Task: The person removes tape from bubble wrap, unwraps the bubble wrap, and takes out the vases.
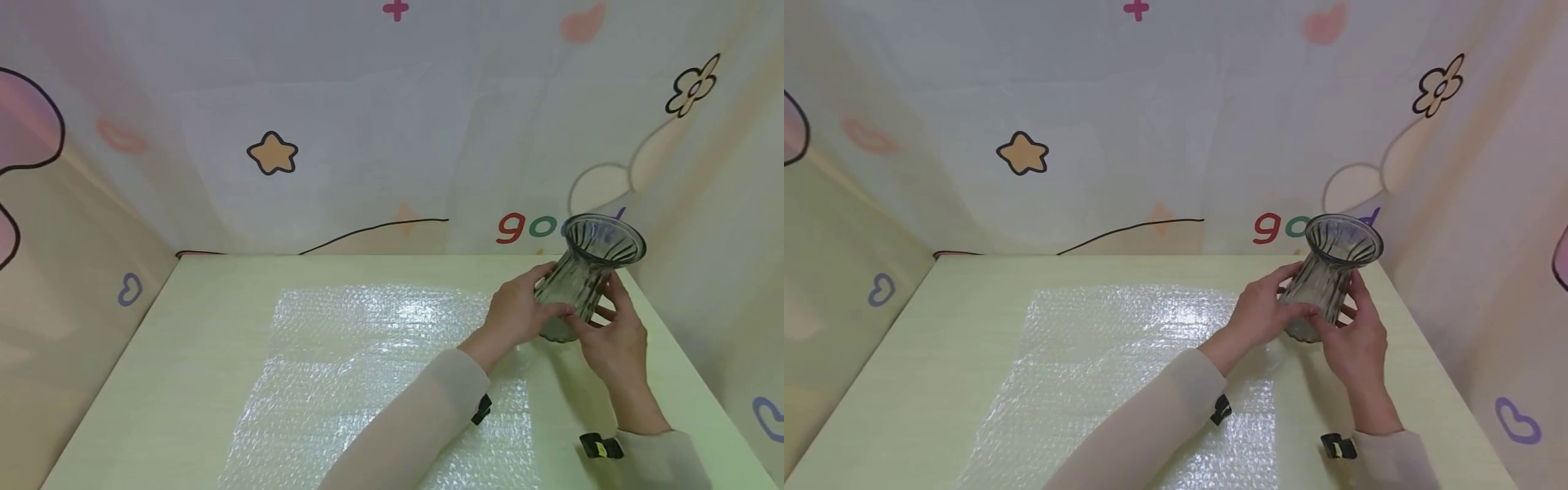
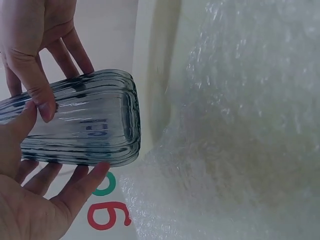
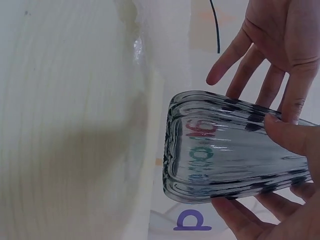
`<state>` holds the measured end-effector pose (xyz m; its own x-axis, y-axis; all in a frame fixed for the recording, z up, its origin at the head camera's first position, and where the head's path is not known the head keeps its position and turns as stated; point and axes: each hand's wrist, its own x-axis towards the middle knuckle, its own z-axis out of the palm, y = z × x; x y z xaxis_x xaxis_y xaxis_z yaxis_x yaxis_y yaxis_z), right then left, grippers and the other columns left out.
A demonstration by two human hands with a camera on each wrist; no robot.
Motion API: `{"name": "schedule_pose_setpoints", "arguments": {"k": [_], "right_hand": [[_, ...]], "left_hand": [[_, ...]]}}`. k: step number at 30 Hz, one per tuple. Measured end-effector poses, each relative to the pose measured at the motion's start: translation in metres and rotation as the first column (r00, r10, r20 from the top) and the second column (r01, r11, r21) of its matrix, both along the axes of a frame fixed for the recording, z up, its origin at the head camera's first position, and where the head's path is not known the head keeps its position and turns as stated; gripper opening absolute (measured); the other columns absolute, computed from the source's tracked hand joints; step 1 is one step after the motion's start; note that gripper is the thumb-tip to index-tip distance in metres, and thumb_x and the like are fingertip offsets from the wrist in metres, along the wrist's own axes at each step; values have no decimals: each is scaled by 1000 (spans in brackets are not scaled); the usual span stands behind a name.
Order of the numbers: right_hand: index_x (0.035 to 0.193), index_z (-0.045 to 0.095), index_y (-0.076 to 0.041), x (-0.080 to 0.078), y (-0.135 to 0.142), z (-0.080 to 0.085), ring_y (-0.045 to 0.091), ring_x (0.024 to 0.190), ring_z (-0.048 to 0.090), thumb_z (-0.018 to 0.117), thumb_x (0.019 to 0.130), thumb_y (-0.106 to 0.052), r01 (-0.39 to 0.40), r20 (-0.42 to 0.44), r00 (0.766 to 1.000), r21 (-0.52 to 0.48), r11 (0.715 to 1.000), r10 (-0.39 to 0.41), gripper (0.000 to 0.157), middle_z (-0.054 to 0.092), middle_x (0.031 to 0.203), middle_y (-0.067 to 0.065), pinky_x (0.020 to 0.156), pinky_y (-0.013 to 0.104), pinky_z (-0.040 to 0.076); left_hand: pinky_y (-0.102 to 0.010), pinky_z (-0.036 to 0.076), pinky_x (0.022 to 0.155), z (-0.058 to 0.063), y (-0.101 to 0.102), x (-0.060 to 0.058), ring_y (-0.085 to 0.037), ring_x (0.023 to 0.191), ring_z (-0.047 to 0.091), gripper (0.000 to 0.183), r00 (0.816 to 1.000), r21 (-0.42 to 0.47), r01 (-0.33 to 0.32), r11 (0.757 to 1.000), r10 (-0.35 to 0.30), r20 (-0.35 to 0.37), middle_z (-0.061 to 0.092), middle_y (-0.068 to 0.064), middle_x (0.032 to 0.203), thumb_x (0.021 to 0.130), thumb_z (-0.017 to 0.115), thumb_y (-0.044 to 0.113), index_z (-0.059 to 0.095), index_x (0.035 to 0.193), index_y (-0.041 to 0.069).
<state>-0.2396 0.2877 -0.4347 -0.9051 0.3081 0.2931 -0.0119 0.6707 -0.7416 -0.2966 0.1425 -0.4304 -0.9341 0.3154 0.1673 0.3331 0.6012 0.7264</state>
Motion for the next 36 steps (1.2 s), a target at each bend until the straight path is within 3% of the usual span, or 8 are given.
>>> {"name": "schedule_pose_setpoints", "arguments": {"k": [3,10,17,26,36], "right_hand": [[153,16,-41,-3,0,-4,40,116,57,75,85,-21,22,-1,1000,-5,1000,-22,93,42,151,10,88,46,52],[154,17,-38,-10,3,-10,44,118,56,74,85,-15,40,-10,999,-48,998,-40,92,40,151,10,91,53,48],[155,17,-35,-15,6,-18,45,121,54,74,85,-12,54,-13,998,-52,997,-55,93,37,154,8,92,54,48],[155,19,-32,-19,5,-23,45,117,57,76,82,-9,82,-37,996,-49,995,-84,95,40,152,9,90,54,49],[155,13,-35,-25,8,-27,46,118,56,76,84,-15,96,-1,995,-58,994,-96,97,38,153,9,91,56,48]], "left_hand": [[-26,46,94,-2,2,-3,-7,122,53,72,1000,-35,14,999,-15,-7,49,13,140,84,67,57,33,147,45],[-22,48,80,-4,5,-6,-10,103,58,77,997,-54,59,997,-56,56,45,7,133,85,63,59,20,149,50],[-24,46,96,-8,5,-7,-9,120,54,83,994,-92,104,990,-100,43,44,3,140,88,61,57,10,153,43],[-25,41,104,-16,7,-13,-10,132,46,81,990,-68,141,988,-140,10,45,1,146,91,61,51,13,155,36],[-25,32,112,-17,8,-13,-4,142,29,86,974,6,209,978,-209,84,25,16,157,91,60,51,1,152,41]]}}
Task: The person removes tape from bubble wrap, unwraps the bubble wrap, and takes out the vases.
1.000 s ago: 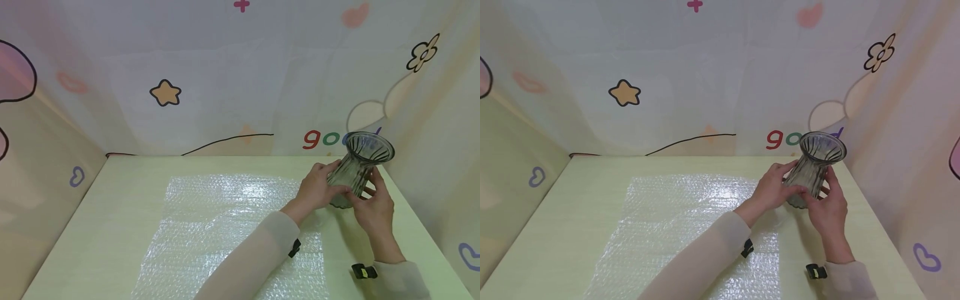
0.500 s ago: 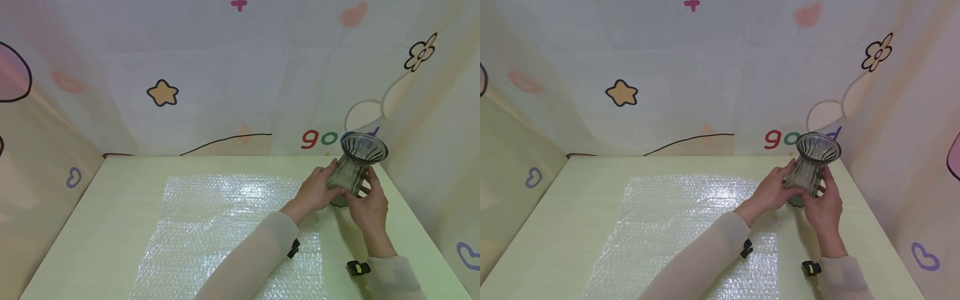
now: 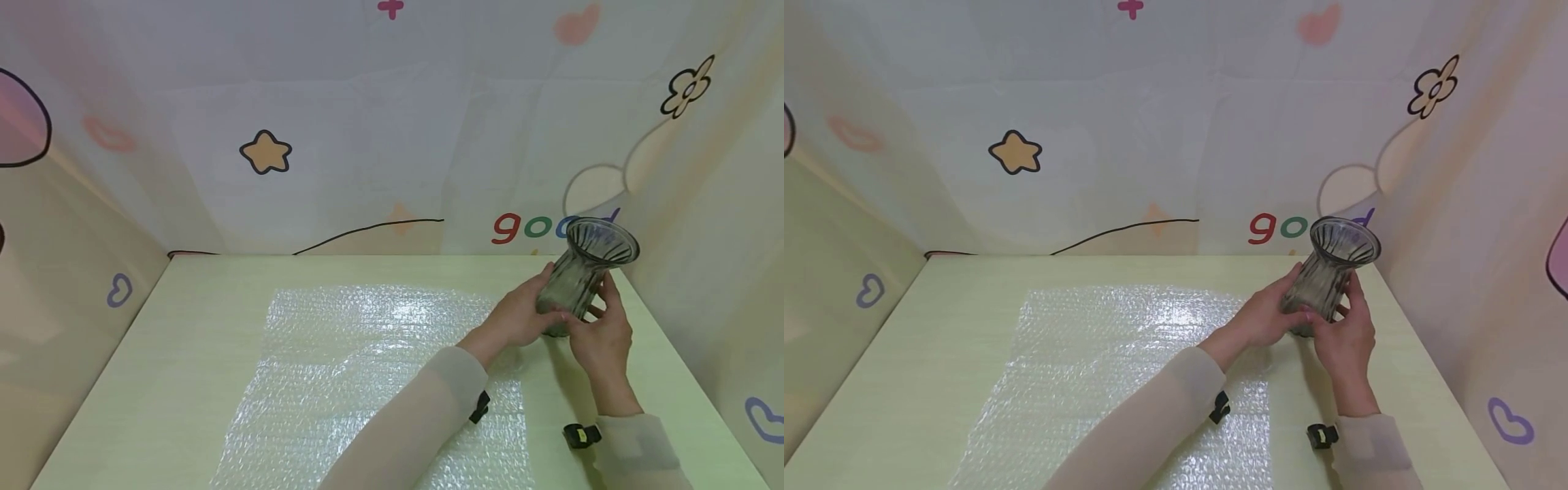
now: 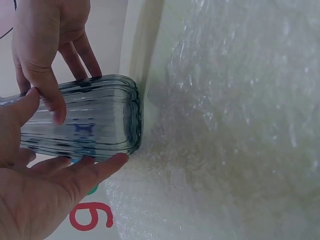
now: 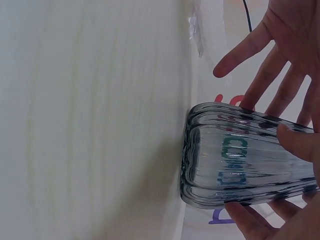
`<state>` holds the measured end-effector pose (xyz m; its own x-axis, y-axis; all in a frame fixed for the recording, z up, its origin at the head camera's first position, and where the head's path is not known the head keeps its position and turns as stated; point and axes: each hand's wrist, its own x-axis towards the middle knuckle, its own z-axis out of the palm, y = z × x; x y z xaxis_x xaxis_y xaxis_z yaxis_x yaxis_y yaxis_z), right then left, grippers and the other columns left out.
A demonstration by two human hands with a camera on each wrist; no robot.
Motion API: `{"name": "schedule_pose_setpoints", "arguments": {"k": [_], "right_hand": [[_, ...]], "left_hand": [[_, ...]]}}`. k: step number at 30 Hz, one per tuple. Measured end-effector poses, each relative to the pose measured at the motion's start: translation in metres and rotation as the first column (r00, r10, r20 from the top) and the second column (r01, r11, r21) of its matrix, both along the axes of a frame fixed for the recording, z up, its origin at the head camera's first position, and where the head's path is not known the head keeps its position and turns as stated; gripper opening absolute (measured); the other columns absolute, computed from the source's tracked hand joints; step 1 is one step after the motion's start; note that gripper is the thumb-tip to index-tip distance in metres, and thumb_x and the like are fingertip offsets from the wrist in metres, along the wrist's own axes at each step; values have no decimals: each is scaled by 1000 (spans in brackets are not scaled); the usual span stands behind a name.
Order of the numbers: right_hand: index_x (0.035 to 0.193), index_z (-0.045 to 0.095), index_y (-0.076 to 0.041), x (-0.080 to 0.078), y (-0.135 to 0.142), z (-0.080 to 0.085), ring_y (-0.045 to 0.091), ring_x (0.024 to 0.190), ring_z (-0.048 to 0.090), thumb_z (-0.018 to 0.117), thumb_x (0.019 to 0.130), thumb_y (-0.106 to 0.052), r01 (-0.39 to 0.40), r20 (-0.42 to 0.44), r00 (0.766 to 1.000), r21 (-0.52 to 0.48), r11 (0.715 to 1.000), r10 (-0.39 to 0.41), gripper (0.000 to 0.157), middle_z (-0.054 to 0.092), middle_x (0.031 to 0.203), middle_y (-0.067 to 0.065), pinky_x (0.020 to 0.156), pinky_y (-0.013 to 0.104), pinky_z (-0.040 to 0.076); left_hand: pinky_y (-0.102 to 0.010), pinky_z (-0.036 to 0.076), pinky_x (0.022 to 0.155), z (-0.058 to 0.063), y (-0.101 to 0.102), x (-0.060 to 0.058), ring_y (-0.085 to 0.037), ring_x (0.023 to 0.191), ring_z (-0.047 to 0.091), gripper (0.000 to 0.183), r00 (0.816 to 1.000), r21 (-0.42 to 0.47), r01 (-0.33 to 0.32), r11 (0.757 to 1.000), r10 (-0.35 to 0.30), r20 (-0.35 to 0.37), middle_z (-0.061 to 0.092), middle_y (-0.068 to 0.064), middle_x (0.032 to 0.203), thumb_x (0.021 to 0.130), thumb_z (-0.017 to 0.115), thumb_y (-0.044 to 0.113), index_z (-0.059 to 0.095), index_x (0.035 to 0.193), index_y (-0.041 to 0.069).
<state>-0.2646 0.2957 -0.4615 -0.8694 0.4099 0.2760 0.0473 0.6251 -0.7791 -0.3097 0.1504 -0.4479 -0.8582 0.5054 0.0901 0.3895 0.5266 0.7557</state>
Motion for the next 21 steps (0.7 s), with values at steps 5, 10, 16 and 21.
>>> {"name": "schedule_pose_setpoints", "arguments": {"k": [5,10,16,21], "right_hand": [[155,10,-37,-2,1,-1,46,119,55,76,84,-21,-11,4,1000,-3,1000,11,98,37,153,11,90,55,49],[155,11,-35,-3,2,-1,48,119,54,77,84,-24,-12,5,1000,-2,1000,12,98,37,154,11,90,56,48],[156,11,-33,-4,3,-1,47,120,54,76,84,-25,-19,9,1000,-6,1000,19,97,36,154,11,92,56,47],[156,10,-31,-1,4,1,45,123,52,74,85,-24,-30,26,999,-10,999,30,95,34,155,9,92,53,49]], "left_hand": [[-28,31,113,-2,2,1,-3,144,26,85,998,1,9,1000,-9,59,15,20,159,92,57,53,-5,150,46],[-29,28,115,-4,3,1,-5,146,21,84,997,22,42,999,-43,63,8,16,161,94,54,50,-9,149,45],[-29,26,116,-4,2,0,-6,147,18,81,996,42,71,997,-74,55,6,12,162,97,51,48,-11,150,43],[-29,25,117,-4,0,1,-9,147,17,76,996,47,81,996,-83,44,9,7,162,99,47,46,-7,152,39]]}}
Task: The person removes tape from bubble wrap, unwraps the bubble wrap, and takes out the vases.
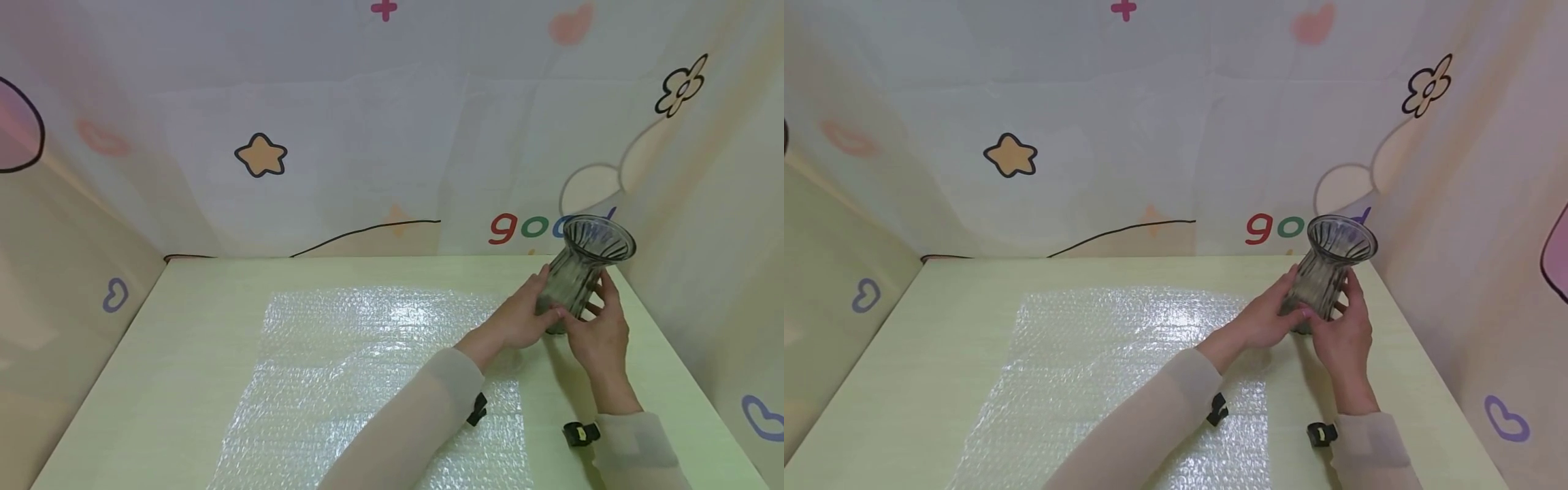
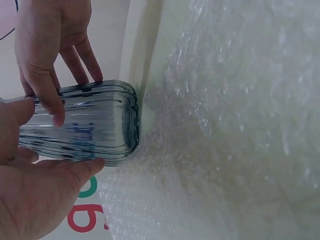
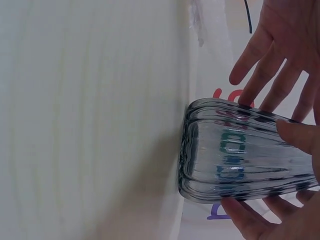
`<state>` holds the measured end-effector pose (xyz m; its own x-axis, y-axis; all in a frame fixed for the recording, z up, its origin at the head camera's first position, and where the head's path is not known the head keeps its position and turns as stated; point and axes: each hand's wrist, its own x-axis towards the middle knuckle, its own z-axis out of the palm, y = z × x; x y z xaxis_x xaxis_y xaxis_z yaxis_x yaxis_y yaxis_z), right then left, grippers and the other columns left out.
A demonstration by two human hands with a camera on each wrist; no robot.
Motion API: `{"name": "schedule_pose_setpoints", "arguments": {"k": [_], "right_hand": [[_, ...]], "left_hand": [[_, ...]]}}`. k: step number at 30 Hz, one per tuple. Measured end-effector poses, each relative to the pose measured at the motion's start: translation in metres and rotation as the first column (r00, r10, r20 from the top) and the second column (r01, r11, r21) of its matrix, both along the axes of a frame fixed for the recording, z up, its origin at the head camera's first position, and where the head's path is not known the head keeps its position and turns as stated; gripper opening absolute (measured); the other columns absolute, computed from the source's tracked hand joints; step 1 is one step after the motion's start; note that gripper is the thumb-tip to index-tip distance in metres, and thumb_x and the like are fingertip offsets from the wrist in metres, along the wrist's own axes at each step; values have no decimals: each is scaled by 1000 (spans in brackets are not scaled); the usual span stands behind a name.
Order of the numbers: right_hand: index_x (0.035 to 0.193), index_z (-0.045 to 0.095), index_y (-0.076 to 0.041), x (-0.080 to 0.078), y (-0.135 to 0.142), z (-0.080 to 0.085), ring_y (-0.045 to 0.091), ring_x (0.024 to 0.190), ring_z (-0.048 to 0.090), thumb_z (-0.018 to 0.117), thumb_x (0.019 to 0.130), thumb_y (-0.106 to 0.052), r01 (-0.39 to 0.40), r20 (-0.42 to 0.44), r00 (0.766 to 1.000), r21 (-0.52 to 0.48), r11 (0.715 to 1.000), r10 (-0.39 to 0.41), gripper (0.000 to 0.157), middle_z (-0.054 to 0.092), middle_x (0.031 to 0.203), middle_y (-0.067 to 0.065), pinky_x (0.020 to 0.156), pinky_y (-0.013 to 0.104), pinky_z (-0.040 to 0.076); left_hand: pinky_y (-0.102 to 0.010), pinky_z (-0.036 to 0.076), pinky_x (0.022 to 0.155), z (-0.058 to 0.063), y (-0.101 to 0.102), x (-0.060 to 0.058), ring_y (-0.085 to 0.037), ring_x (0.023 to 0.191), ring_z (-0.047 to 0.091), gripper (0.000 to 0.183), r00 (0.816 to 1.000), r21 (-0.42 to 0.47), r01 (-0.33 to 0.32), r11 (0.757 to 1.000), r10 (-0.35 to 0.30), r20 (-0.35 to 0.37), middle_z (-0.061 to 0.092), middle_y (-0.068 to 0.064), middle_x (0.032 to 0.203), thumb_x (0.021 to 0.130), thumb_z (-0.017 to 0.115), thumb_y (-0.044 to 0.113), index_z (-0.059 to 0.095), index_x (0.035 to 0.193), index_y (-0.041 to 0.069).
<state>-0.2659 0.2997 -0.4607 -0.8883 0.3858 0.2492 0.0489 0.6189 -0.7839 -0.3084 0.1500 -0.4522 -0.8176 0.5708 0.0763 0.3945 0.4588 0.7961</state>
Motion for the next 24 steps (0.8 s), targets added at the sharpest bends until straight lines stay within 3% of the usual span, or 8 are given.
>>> {"name": "schedule_pose_setpoints", "arguments": {"k": [4,8,11,16,19,24], "right_hand": [[156,12,-28,4,-2,1,43,125,51,73,86,-25,3,14,1000,-3,1000,-3,93,33,156,8,82,35,54],[154,19,-22,9,-5,2,37,125,49,72,86,-26,41,15,999,-33,999,-40,86,35,151,10,71,16,43],[148,29,-17,13,-8,3,28,118,50,70,86,-25,98,-1,995,-55,994,-98,75,38,141,10,71,16,41],[132,42,-14,18,-14,8,11,93,52,69,86,-25,158,-56,985,-77,984,-162,54,45,114,-6,69,17,43],[127,45,-11,22,-20,11,3,83,51,68,88,-26,138,-70,987,-65,988,-142,48,47,106,-8,68,17,43],[126,47,-8,31,-33,14,0,78,52,66,90,-26,60,-71,996,-17,998,-61,44,54,108,5,62,15,43]], "left_hand": [[-30,26,116,2,-5,3,-7,147,19,74,1000,6,-5,1000,5,13,12,10,161,100,46,47,-5,152,39],[-30,27,116,8,-11,7,-4,146,19,72,1000,20,-1,1000,1,6,14,15,160,100,45,48,-2,153,37],[-29,25,117,13,-17,10,-2,146,17,71,1000,31,9,999,-9,3,13,17,160,100,44,48,0,154,36],[-28,22,118,19,-29,15,-1,147,14,70,1000,16,25,1000,-25,-13,11,17,160,100,42,50,2,154,34],[-29,23,118,20,-37,18,-3,147,15,69,999,-2,29,1000,-29,-32,12,16,160,100,42,51,4,155,33],[-30,24,118,24,-51,25,-4,147,16,70,996,-32,40,999,-42,-74,12,16,160,99,42,54,7,155,32]]}}
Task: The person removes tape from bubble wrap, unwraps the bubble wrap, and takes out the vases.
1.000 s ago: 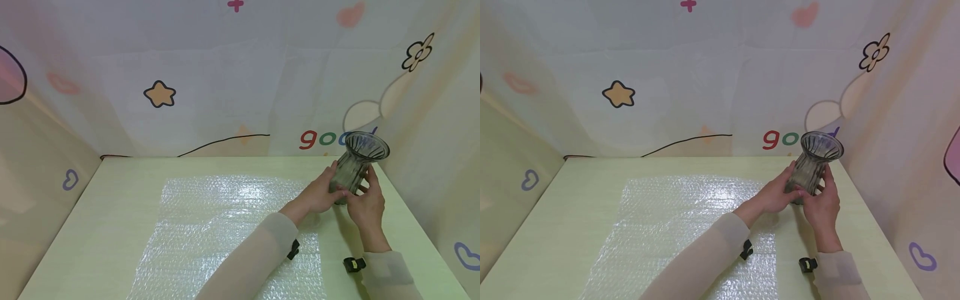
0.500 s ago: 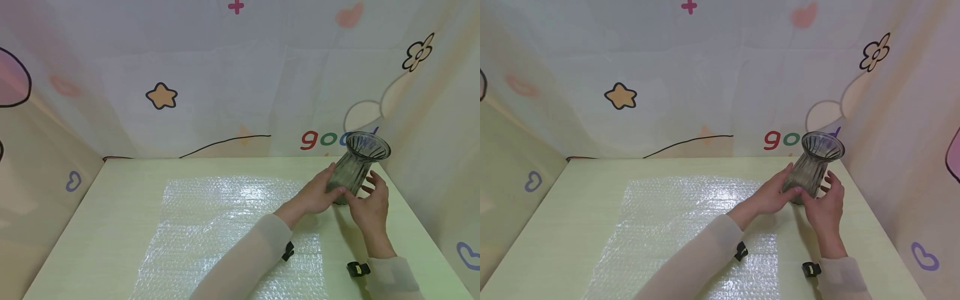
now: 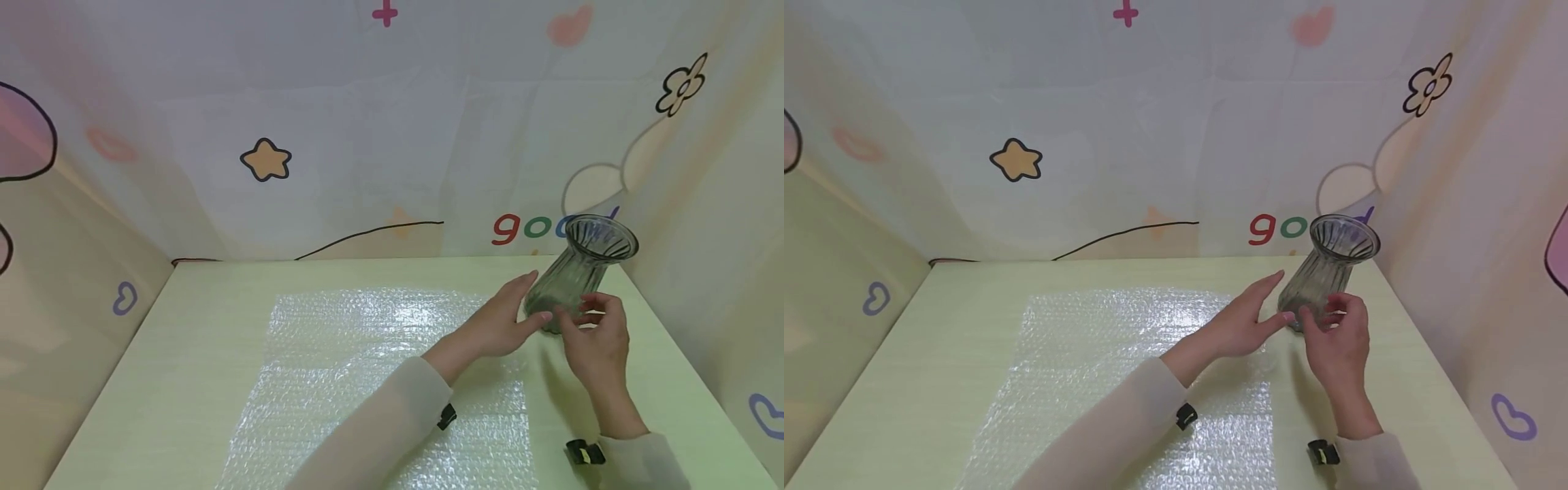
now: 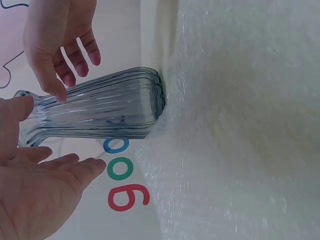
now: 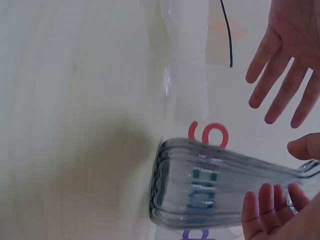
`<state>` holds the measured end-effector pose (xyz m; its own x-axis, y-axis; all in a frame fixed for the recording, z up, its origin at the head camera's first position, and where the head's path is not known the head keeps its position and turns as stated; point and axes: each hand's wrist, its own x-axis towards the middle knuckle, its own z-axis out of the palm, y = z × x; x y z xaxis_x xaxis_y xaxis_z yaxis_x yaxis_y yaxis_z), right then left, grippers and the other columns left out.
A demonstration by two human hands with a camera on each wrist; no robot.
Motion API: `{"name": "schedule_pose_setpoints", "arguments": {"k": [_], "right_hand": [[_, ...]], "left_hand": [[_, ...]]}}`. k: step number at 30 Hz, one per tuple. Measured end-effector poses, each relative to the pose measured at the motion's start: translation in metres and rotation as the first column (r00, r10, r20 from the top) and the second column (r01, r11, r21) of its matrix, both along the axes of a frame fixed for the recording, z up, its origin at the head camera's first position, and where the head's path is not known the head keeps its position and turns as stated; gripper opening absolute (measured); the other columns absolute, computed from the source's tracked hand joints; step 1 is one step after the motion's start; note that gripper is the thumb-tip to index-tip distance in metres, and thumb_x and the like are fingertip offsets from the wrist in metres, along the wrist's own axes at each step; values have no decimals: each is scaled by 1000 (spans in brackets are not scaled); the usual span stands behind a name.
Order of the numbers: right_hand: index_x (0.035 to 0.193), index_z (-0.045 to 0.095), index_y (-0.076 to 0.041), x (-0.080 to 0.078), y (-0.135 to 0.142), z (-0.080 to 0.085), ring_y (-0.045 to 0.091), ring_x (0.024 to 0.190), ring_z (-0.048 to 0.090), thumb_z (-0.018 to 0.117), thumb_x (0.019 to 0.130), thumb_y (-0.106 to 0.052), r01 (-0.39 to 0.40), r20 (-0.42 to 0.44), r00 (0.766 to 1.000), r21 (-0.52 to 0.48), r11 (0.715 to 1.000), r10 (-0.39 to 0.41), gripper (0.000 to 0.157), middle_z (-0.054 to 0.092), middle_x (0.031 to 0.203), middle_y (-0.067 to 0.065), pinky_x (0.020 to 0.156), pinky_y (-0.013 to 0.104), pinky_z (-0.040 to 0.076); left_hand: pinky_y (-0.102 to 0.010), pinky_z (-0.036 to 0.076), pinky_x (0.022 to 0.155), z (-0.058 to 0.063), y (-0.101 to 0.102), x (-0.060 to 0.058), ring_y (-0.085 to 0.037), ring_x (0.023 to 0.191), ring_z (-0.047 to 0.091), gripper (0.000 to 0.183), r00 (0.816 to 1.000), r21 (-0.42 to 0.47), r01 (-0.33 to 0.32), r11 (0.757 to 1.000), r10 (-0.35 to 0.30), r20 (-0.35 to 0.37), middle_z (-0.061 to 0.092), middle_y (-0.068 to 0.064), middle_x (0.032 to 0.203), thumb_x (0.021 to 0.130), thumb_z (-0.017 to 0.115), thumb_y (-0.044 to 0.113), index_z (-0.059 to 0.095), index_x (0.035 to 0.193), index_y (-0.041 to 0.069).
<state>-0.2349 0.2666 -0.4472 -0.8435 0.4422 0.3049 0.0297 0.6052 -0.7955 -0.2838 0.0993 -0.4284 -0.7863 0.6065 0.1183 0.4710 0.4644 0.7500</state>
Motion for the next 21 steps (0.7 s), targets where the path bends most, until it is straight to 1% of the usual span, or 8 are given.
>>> {"name": "schedule_pose_setpoints", "arguments": {"k": [2,6,8,13,15,17,21], "right_hand": [[127,47,-8,2,-5,0,-1,78,52,65,91,-26,-41,3,999,17,999,41,44,55,111,8,62,14,43],[129,47,-7,6,-16,-2,-1,80,52,64,92,-27,-118,13,993,51,992,118,45,57,111,11,66,12,43],[129,46,-6,7,-21,-3,3,84,53,63,93,-28,-158,17,987,69,985,157,45,57,113,12,68,12,43],[127,47,-5,9,-33,-5,18,96,55,62,95,-31,-259,10,966,98,961,260,44,56,115,13,72,14,44],[126,47,-6,8,-38,-5,21,97,55,61,95,-32,-292,14,956,112,950,292,43,56,115,14,74,16,44],[126,47,-6,8,-42,-6,22,96,55,61,95,-33,-317,22,948,124,940,317,43,56,115,13,76,22,45],[127,49,-5,6,-49,-5,24,99,55,61,95,-34,-366,39,930,143,919,365,45,55,119,11,80,36,47]], "left_hand": [[-30,25,117,1,-6,3,-4,147,16,71,1000,-20,1,1000,-2,-20,12,16,160,98,41,55,6,155,32],[-32,28,116,5,-18,11,-6,148,16,71,998,-66,2,998,-6,-61,11,14,161,98,39,57,5,155,33],[-35,29,116,5,-23,14,-7,148,16,71,997,-93,-5,996,-3,-80,9,13,162,98,37,57,4,155,33],[-40,32,114,6,-36,20,-11,149,15,71,992,-165,-38,986,17,-127,6,10,163,98,34,61,1,155,34],[-42,33,114,6,-43,22,-13,150,15,72,989,-186,-58,981,31,-145,7,8,163,97,33,62,1,155,34],[-42,34,113,5,-50,23,-15,150,15,73,984,-202,-80,976,46,-170,8,6,163,97,32,63,1,156,33],[-45,35,112,4,-63,24,-19,150,17,74,976,-210,-119,970,76,-202,11,2,163,96,31,64,4,156,30]]}}
